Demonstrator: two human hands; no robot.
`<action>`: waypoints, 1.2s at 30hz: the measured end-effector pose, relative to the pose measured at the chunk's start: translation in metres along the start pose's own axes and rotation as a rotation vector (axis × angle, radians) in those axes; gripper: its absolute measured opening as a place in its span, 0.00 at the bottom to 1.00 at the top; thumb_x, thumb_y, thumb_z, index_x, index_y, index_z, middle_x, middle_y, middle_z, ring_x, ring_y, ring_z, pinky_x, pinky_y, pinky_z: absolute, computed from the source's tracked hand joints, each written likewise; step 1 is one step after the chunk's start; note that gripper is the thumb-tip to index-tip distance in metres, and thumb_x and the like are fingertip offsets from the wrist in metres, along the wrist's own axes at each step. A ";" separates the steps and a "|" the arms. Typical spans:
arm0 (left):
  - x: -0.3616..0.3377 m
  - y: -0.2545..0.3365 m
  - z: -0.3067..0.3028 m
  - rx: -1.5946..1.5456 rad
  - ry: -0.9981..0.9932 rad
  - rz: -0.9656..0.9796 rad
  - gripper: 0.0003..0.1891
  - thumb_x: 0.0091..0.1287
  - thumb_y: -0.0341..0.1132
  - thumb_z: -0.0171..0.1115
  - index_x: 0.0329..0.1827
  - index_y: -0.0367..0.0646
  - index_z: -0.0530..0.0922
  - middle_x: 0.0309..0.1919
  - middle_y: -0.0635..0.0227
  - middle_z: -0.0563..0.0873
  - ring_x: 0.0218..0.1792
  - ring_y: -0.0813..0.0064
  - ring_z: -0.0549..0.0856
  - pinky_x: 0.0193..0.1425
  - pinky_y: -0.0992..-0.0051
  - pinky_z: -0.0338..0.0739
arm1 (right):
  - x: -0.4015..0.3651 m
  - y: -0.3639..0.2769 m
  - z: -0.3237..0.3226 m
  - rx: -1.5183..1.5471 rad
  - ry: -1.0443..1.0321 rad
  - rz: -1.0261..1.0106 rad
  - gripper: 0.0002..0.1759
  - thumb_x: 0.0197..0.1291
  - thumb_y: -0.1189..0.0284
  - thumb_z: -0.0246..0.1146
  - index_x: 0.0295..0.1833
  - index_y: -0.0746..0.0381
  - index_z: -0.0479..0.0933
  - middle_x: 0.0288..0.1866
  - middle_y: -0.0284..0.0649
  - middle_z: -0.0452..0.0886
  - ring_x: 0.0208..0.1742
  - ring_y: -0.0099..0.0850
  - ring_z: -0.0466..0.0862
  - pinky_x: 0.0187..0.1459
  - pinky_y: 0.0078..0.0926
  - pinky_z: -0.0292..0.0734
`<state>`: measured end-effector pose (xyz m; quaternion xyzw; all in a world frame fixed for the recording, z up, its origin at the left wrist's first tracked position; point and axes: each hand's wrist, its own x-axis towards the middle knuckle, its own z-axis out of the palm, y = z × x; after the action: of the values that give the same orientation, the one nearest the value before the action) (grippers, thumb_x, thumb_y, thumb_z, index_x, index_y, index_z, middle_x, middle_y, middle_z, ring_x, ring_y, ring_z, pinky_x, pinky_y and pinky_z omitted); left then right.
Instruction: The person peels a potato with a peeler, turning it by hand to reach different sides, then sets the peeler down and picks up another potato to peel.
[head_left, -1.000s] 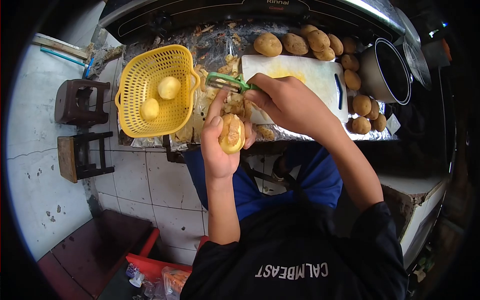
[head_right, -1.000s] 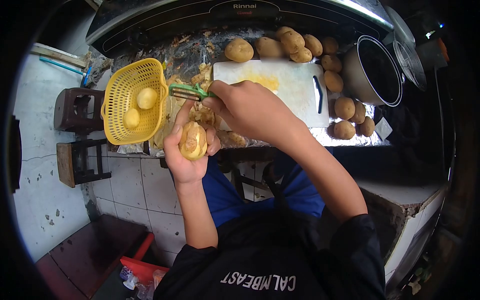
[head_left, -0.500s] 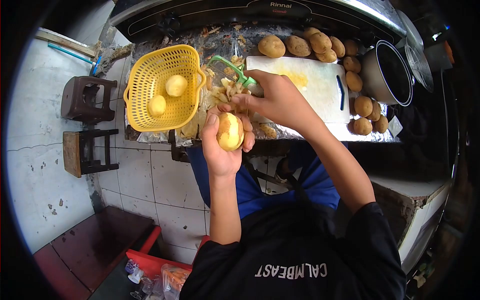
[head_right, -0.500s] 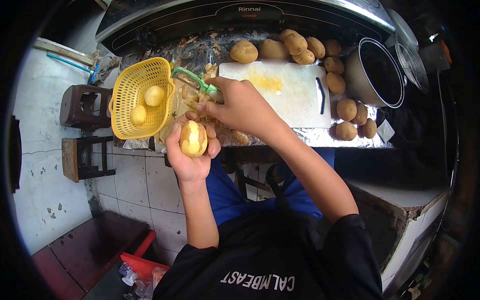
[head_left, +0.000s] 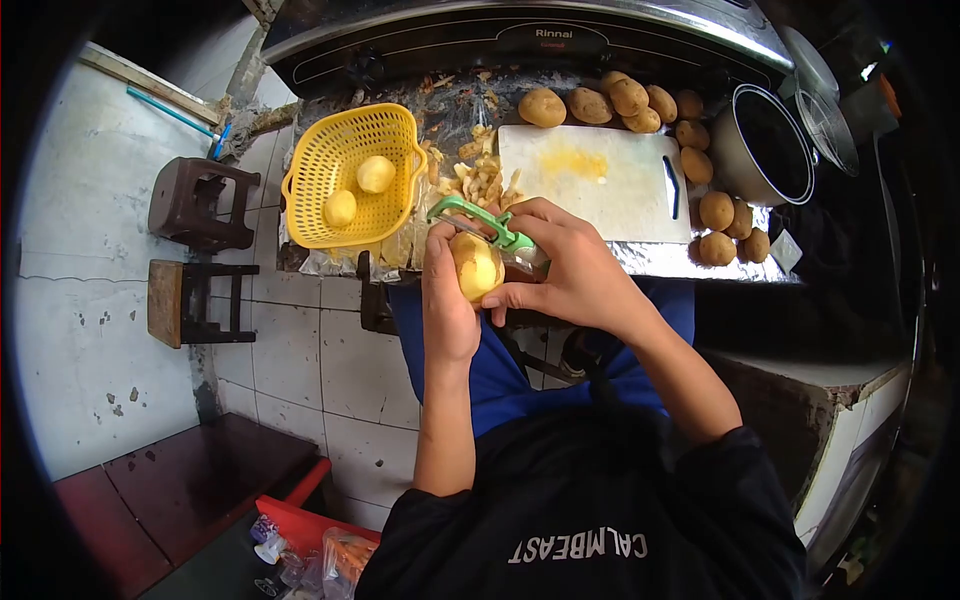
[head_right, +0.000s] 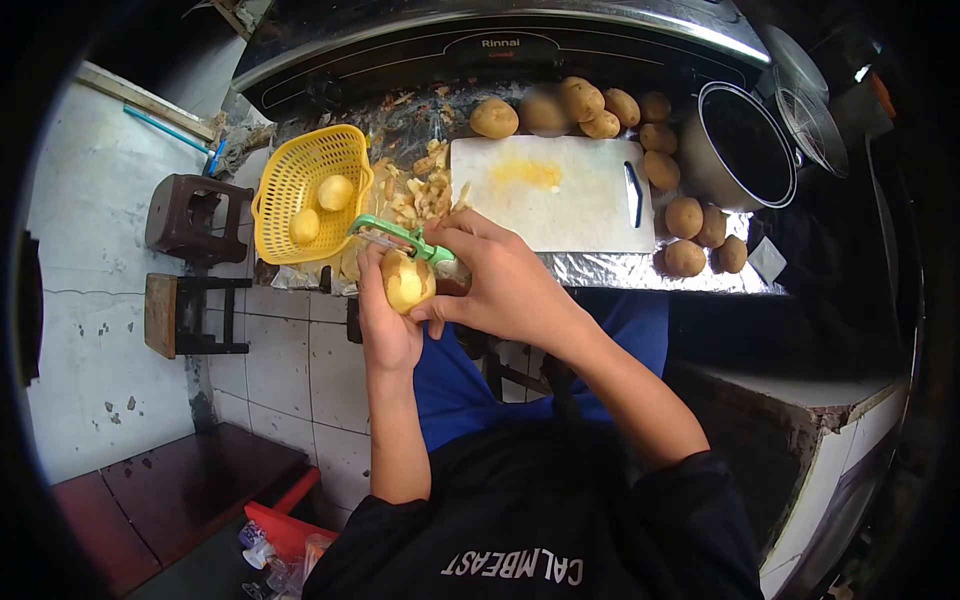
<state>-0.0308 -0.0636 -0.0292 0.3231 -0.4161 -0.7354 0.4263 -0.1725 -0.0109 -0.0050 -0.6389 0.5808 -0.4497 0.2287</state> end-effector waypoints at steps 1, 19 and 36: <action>-0.006 0.007 -0.003 0.046 -0.045 -0.062 0.28 0.78 0.58 0.37 0.56 0.40 0.69 0.33 0.64 0.81 0.18 0.78 0.77 0.15 0.82 0.69 | -0.002 -0.006 -0.004 -0.037 -0.026 0.051 0.37 0.42 0.59 0.80 0.54 0.70 0.78 0.54 0.47 0.79 0.48 0.44 0.83 0.51 0.38 0.79; -0.037 0.037 0.008 -0.249 0.035 -0.228 0.25 0.76 0.52 0.34 0.55 0.40 0.71 0.29 0.57 0.82 0.14 0.75 0.74 0.11 0.81 0.59 | -0.050 -0.058 -0.015 -0.547 -0.086 -0.104 0.20 0.69 0.55 0.58 0.34 0.61 0.67 0.22 0.42 0.79 0.17 0.42 0.80 0.17 0.35 0.75; -0.040 0.038 0.012 -0.039 0.092 -0.083 0.22 0.75 0.47 0.32 0.52 0.41 0.72 0.25 0.61 0.80 0.13 0.76 0.72 0.11 0.81 0.60 | -0.040 -0.059 -0.015 -0.495 -0.138 -0.082 0.19 0.67 0.59 0.61 0.34 0.62 0.67 0.18 0.43 0.75 0.17 0.46 0.77 0.19 0.40 0.70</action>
<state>-0.0104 -0.0346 0.0144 0.3650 -0.3678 -0.7448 0.4205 -0.1502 0.0437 0.0383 -0.7274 0.6299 -0.2582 0.0861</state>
